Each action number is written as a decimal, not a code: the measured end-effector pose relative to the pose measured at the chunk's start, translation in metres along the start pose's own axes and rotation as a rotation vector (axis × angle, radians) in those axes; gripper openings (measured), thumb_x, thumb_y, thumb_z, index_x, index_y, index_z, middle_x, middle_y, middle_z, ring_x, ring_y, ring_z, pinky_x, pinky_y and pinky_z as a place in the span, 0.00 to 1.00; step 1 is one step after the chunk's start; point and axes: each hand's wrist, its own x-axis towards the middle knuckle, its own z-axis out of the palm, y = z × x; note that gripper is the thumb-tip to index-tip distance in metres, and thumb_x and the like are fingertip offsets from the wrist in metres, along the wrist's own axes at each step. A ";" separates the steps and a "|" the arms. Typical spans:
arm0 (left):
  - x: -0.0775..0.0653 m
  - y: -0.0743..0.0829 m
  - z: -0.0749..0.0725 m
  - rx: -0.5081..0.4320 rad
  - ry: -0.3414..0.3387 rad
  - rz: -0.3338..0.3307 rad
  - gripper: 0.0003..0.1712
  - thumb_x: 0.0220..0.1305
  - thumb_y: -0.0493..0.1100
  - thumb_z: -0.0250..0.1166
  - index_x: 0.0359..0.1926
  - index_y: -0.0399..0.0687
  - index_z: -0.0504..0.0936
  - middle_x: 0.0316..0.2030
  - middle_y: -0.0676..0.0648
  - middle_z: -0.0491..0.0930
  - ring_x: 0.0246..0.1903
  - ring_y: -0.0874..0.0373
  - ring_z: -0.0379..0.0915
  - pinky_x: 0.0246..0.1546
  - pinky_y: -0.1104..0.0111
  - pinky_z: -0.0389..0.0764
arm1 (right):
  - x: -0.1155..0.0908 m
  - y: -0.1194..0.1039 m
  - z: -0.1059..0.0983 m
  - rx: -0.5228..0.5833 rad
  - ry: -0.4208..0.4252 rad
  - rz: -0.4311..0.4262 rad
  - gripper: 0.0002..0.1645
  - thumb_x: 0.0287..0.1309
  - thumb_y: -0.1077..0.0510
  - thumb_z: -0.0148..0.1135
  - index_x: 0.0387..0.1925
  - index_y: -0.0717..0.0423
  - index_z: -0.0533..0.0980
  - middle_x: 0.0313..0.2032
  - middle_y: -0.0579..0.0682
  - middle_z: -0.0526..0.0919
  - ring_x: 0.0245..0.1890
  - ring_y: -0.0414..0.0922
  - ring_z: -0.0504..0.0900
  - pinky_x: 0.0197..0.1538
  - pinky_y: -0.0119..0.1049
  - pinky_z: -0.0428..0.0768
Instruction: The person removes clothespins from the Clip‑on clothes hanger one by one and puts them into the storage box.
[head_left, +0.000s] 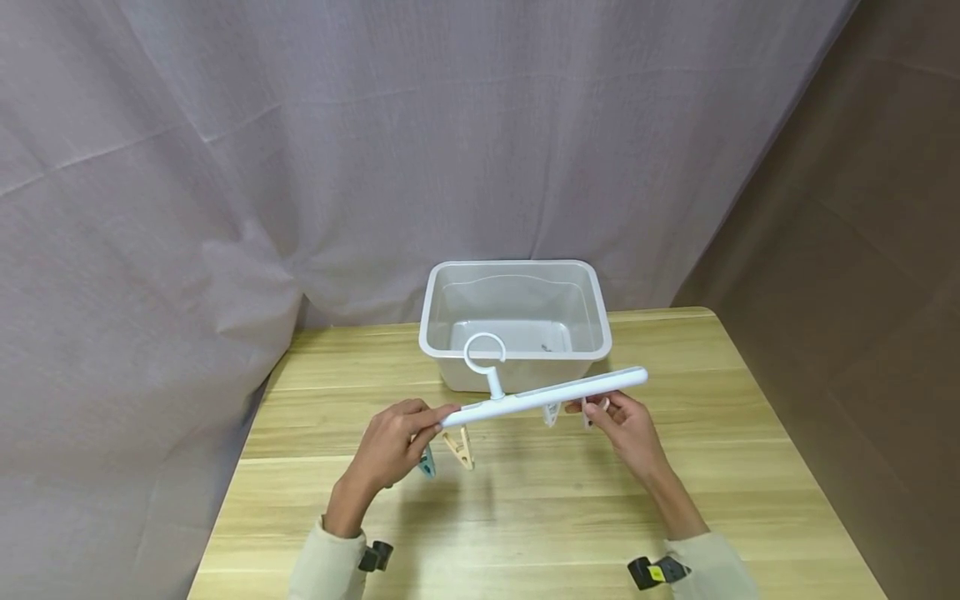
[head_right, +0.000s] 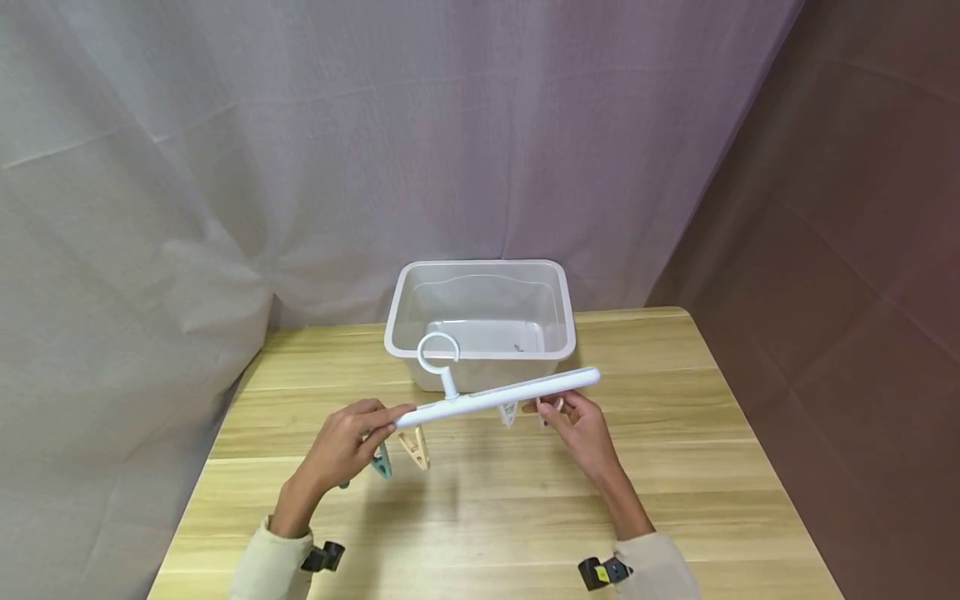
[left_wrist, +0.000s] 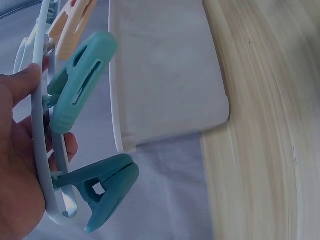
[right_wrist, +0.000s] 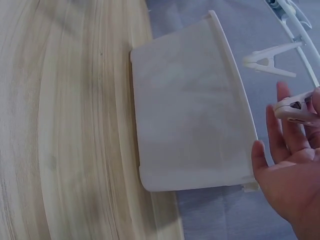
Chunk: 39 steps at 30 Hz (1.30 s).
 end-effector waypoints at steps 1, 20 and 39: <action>0.000 0.000 0.000 0.002 0.002 0.001 0.21 0.61 0.36 0.71 0.56 0.52 0.86 0.27 0.55 0.77 0.23 0.66 0.64 0.22 0.72 0.69 | 0.000 0.000 -0.001 0.016 -0.018 -0.002 0.12 0.71 0.67 0.55 0.48 0.76 0.75 0.40 0.60 0.85 0.41 0.42 0.85 0.44 0.32 0.80; 0.000 0.000 0.000 0.035 -0.001 0.010 0.22 0.59 0.35 0.72 0.55 0.51 0.87 0.27 0.54 0.78 0.22 0.65 0.63 0.21 0.71 0.68 | -0.003 -0.005 -0.005 -0.144 -0.015 0.023 0.12 0.72 0.65 0.56 0.40 0.73 0.81 0.39 0.59 0.86 0.44 0.38 0.84 0.49 0.29 0.79; 0.005 0.003 -0.001 0.061 -0.019 0.028 0.20 0.61 0.37 0.71 0.55 0.49 0.87 0.25 0.53 0.77 0.21 0.64 0.63 0.21 0.71 0.68 | -0.005 0.001 0.008 -0.601 0.377 -0.451 0.10 0.40 0.75 0.76 0.25 0.65 0.83 0.32 0.58 0.85 0.35 0.52 0.81 0.43 0.21 0.73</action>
